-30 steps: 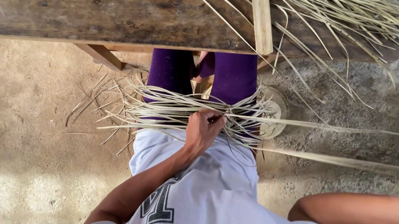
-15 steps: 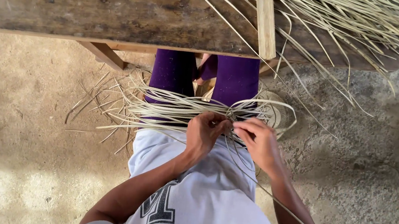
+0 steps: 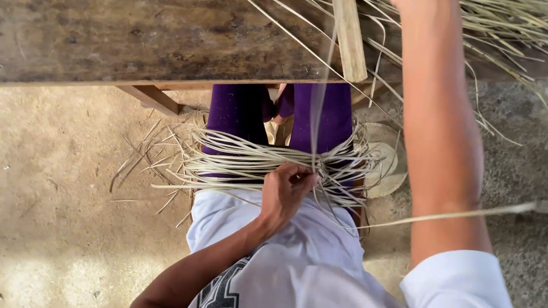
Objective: Weaving natural fibers together to create a handmade item on a wooden table.
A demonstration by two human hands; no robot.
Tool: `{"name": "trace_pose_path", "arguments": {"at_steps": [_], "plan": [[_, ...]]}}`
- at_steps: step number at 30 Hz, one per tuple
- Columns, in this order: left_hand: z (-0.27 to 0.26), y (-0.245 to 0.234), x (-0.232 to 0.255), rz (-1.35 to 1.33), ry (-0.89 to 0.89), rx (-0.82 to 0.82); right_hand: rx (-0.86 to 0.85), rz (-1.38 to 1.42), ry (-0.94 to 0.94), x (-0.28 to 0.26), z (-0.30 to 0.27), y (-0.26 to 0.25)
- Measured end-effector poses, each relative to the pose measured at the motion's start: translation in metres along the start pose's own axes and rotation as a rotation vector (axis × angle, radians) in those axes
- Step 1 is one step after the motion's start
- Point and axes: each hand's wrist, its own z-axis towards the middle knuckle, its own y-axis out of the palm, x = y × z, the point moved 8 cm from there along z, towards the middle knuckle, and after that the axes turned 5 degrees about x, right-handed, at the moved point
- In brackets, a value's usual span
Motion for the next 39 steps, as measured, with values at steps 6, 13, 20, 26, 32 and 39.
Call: {"name": "trace_pose_path", "arguments": {"at_steps": [6, 13, 20, 26, 32, 39], "plan": [[0.001, -0.003, -0.013, -0.142, -0.134, 0.041, -0.328, -0.751, -0.147, 0.014, -0.077, 0.030], [0.003, 0.004, -0.019, -0.240, -0.231, 0.048, -0.413, -1.033, -0.002, 0.129, -0.163, 0.000], [0.002, 0.008, -0.024, -0.426, -0.218, 0.047, -0.430, -1.029, -0.105, 0.132, -0.154, 0.004], [0.004, 0.006, -0.018, -0.349, -0.222, 0.068, -0.539, -1.107, -0.047, 0.136, -0.155, 0.008], [0.006, -0.016, 0.020, 0.102, 0.343, 0.251, -0.440, -1.093, -0.071, 0.129, -0.160, 0.012], [0.004, -0.007, 0.005, 0.205, 0.399, 0.254, -0.468, -0.843, -0.289, 0.109, -0.175, 0.024]]}}
